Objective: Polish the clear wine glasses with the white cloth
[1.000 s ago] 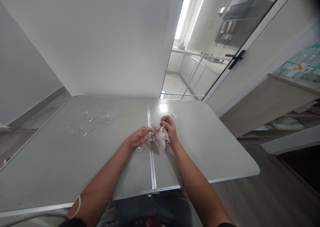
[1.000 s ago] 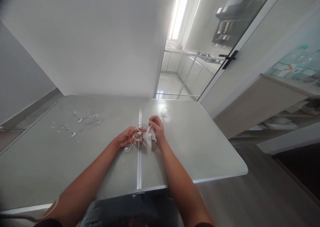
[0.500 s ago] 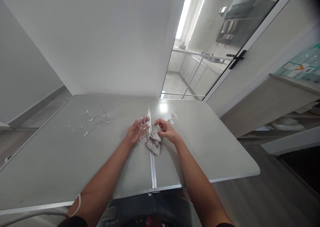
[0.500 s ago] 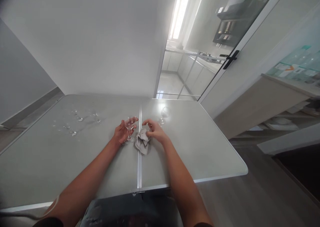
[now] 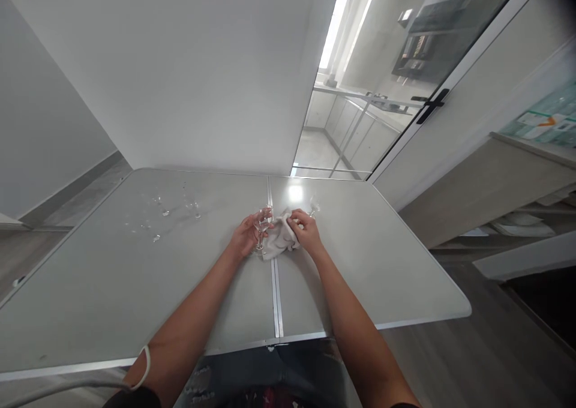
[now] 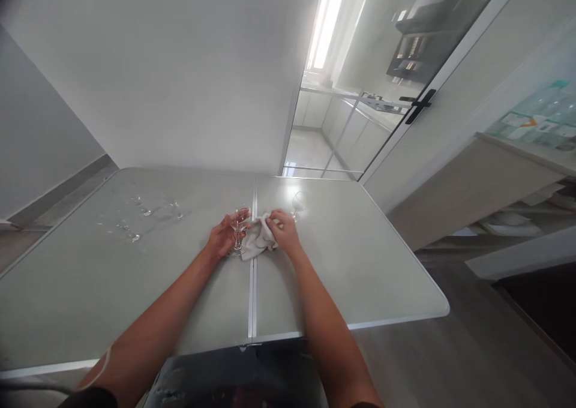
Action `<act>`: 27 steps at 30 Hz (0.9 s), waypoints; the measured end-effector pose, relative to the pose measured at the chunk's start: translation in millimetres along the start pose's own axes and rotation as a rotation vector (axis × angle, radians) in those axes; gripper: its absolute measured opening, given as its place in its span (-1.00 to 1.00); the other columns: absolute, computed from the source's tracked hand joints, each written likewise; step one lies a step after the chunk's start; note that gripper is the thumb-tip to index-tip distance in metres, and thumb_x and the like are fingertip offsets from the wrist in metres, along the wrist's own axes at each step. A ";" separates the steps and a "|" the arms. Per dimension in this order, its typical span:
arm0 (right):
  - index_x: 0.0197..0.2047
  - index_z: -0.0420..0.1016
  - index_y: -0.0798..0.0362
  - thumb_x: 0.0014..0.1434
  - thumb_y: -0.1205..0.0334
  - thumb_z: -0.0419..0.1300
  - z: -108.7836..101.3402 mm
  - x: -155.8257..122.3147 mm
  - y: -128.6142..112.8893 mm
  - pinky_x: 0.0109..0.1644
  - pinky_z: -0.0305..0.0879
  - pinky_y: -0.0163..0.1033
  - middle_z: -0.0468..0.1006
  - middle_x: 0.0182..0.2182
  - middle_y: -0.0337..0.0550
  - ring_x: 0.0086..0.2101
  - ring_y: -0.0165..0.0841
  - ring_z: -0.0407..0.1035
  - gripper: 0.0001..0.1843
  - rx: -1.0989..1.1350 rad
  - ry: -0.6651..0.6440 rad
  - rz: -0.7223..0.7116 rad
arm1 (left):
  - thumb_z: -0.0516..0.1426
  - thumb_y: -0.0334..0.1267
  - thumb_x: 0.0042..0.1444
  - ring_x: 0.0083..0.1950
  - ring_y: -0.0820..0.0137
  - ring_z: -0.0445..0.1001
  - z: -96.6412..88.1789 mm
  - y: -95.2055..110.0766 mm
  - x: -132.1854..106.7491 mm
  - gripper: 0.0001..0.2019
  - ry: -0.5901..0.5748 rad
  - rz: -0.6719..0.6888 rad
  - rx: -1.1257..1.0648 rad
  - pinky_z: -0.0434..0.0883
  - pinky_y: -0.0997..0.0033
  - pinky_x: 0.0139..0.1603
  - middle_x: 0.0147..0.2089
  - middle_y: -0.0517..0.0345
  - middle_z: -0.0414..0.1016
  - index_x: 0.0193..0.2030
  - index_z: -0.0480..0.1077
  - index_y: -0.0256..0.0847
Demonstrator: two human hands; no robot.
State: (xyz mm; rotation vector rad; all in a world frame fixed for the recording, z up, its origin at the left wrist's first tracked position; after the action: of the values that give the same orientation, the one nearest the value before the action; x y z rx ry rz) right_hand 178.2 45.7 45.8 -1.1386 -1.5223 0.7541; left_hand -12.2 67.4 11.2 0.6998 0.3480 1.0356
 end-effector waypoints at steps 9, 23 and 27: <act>-0.11 0.41 -0.04 0.21 -0.18 0.24 -19.2 -5.0 4.2 -0.20 0.38 -0.29 0.48 -0.27 -0.22 -0.28 -0.37 0.38 -0.61 0.651 0.442 0.175 | 0.29 0.02 0.16 -0.40 0.45 0.55 7.0 -15.0 0.6 -0.42 -0.064 -0.141 0.218 0.45 0.53 -0.56 0.18 -0.27 0.50 0.21 0.47 -0.32; 0.28 0.41 -0.07 0.17 0.04 0.33 10.8 -18.9 -45.0 -0.33 0.22 -0.30 0.50 -0.46 -0.32 -0.49 -0.41 0.29 -0.38 0.099 -0.417 0.001 | 0.35 -0.12 0.06 -0.49 0.25 0.60 12.3 -35.9 -2.8 -0.66 -0.141 -0.210 0.459 0.42 0.48 -0.59 -0.46 0.01 0.58 -0.17 0.47 -0.35; 0.14 0.55 -0.04 0.17 -0.04 0.33 12.7 -18.1 -48.5 -0.29 0.29 -0.27 0.59 -0.28 -0.20 -0.39 -0.36 0.39 -0.49 0.157 -0.442 -0.014 | 0.34 -0.06 0.09 -0.42 0.19 0.64 15.2 -39.5 -5.5 -0.60 -0.227 -0.280 0.311 0.47 0.46 -0.55 -0.39 -0.03 0.59 -0.09 0.45 -0.35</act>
State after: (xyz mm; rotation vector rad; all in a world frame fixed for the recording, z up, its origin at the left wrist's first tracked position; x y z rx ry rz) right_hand 152.7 13.1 79.4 -0.8786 -1.7929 1.1499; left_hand 20.1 44.3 -4.7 1.0077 0.4007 0.6342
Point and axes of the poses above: each hand's wrist, its own x-axis towards the middle knuckle, its own z-axis out of the palm, y = z × x, the point moved 6 cm from there along x, towards the middle knuckle
